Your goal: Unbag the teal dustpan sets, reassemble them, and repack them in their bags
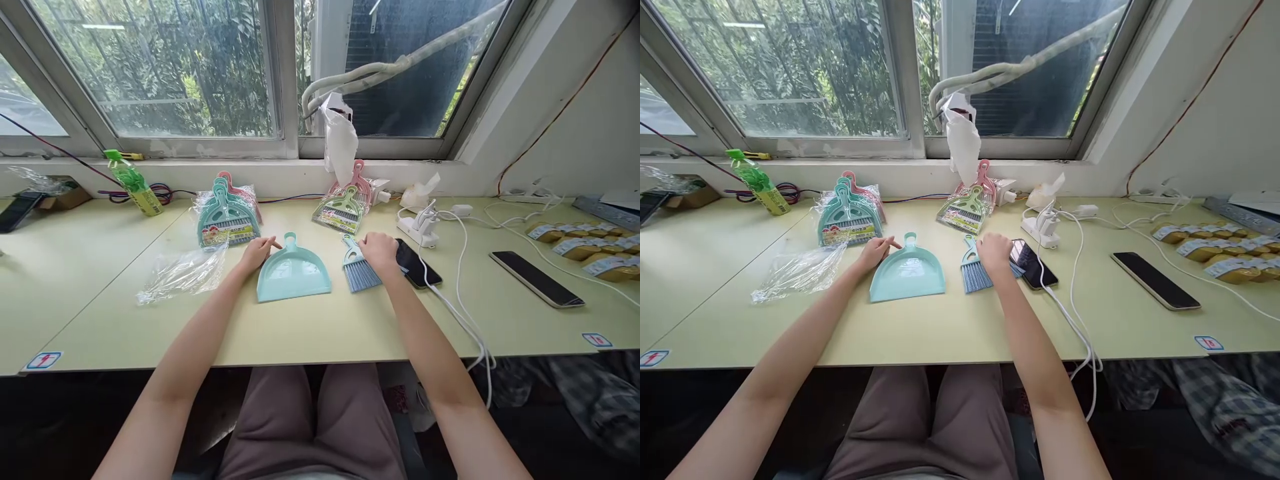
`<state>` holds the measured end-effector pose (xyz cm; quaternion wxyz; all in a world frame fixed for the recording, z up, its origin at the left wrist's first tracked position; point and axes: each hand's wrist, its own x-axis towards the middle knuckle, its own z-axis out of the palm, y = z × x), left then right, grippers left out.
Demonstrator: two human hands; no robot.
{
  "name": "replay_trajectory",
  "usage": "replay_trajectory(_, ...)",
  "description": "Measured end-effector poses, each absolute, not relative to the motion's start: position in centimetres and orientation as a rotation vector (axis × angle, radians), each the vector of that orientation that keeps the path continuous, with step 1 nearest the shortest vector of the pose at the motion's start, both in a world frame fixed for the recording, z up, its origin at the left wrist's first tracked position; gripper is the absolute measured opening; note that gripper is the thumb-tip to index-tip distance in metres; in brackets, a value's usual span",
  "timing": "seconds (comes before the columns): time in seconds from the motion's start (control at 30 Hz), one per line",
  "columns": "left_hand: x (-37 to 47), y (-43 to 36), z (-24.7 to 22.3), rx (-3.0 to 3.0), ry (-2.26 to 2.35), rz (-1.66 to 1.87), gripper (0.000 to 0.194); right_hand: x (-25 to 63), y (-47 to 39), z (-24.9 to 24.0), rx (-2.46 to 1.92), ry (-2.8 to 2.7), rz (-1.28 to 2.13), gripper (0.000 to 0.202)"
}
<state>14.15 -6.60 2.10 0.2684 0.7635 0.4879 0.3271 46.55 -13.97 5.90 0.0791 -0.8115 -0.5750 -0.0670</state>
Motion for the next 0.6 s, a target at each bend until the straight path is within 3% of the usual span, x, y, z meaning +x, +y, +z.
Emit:
replay_trajectory(0.4, 13.9, -6.2, 1.6, 1.844, 1.251, 0.983, 0.057, 46.6, -14.2, 6.6, -2.281, -1.443, -0.140, 0.035)
replay_trajectory(0.6, 13.1, -5.0, 0.8, 1.760, 1.479, 1.049, 0.045, 48.7, -13.0, 6.8, -1.738, -0.955, 0.336, 0.026)
